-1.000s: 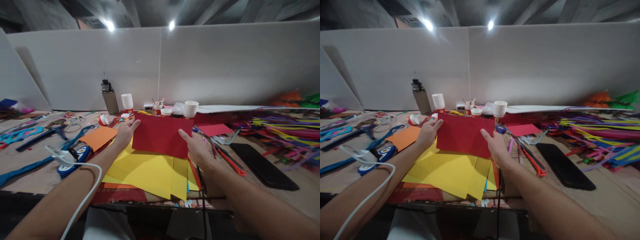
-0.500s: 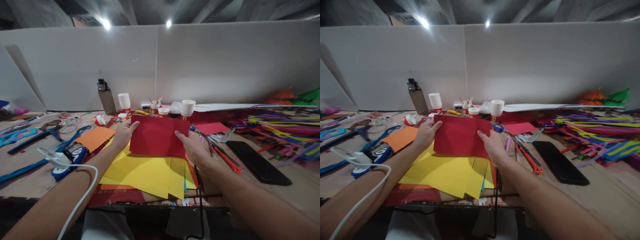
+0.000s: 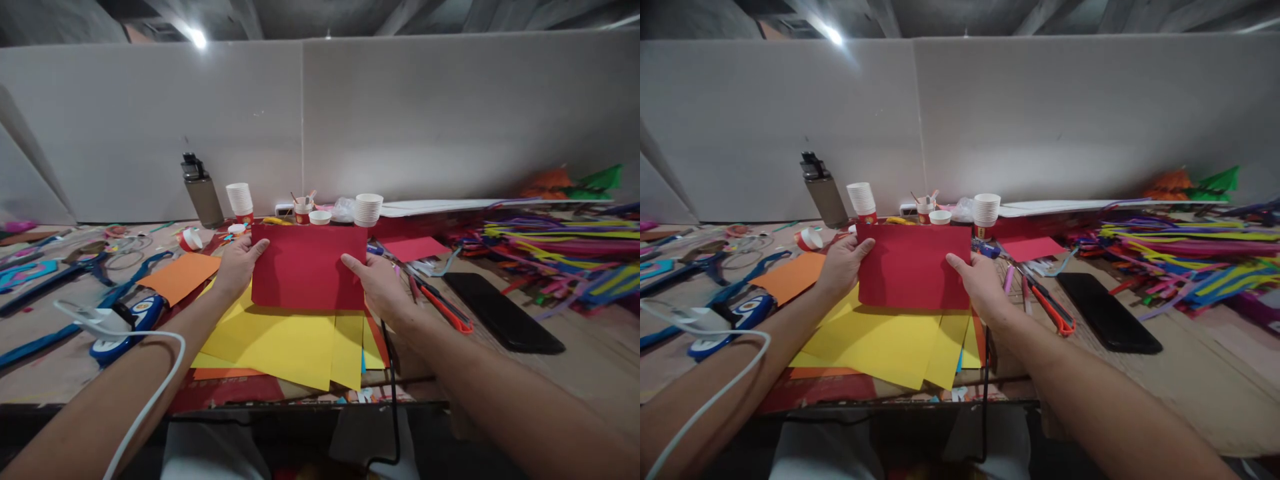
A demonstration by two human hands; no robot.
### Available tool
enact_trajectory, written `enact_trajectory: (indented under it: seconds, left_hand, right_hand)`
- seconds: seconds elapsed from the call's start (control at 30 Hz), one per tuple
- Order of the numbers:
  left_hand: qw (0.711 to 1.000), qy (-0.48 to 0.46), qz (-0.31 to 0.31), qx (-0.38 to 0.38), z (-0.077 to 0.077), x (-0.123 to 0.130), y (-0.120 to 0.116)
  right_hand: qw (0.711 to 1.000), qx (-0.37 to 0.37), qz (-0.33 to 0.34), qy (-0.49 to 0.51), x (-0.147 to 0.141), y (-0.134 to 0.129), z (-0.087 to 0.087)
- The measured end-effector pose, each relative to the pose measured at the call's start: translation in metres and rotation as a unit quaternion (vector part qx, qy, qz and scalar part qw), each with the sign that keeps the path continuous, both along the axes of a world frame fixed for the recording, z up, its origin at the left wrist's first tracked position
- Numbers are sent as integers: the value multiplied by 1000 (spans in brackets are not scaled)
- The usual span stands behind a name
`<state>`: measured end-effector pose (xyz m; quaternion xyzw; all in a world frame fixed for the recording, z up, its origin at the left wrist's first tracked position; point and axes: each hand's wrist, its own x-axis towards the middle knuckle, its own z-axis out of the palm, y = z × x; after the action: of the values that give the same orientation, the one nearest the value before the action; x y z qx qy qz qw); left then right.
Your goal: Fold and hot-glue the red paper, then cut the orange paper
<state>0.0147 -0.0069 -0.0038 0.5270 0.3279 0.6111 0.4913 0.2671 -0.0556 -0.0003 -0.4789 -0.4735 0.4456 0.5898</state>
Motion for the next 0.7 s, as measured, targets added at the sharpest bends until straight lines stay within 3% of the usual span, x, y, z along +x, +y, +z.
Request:
enact_trajectory:
  seconds: [0.23, 0.4, 0.7]
  left_hand:
    - [998, 40, 37, -5, -2, -1, 2]
    - [999, 36, 7, -10, 0, 0, -1]
    - [999, 29, 8, -19, 1, 3, -4]
  right_hand:
    - [999, -18, 29, 19, 1, 0, 2]
    - [999, -16, 26, 24, -1, 0, 2]
    - [1000, 12, 4, -18, -1, -3, 2]
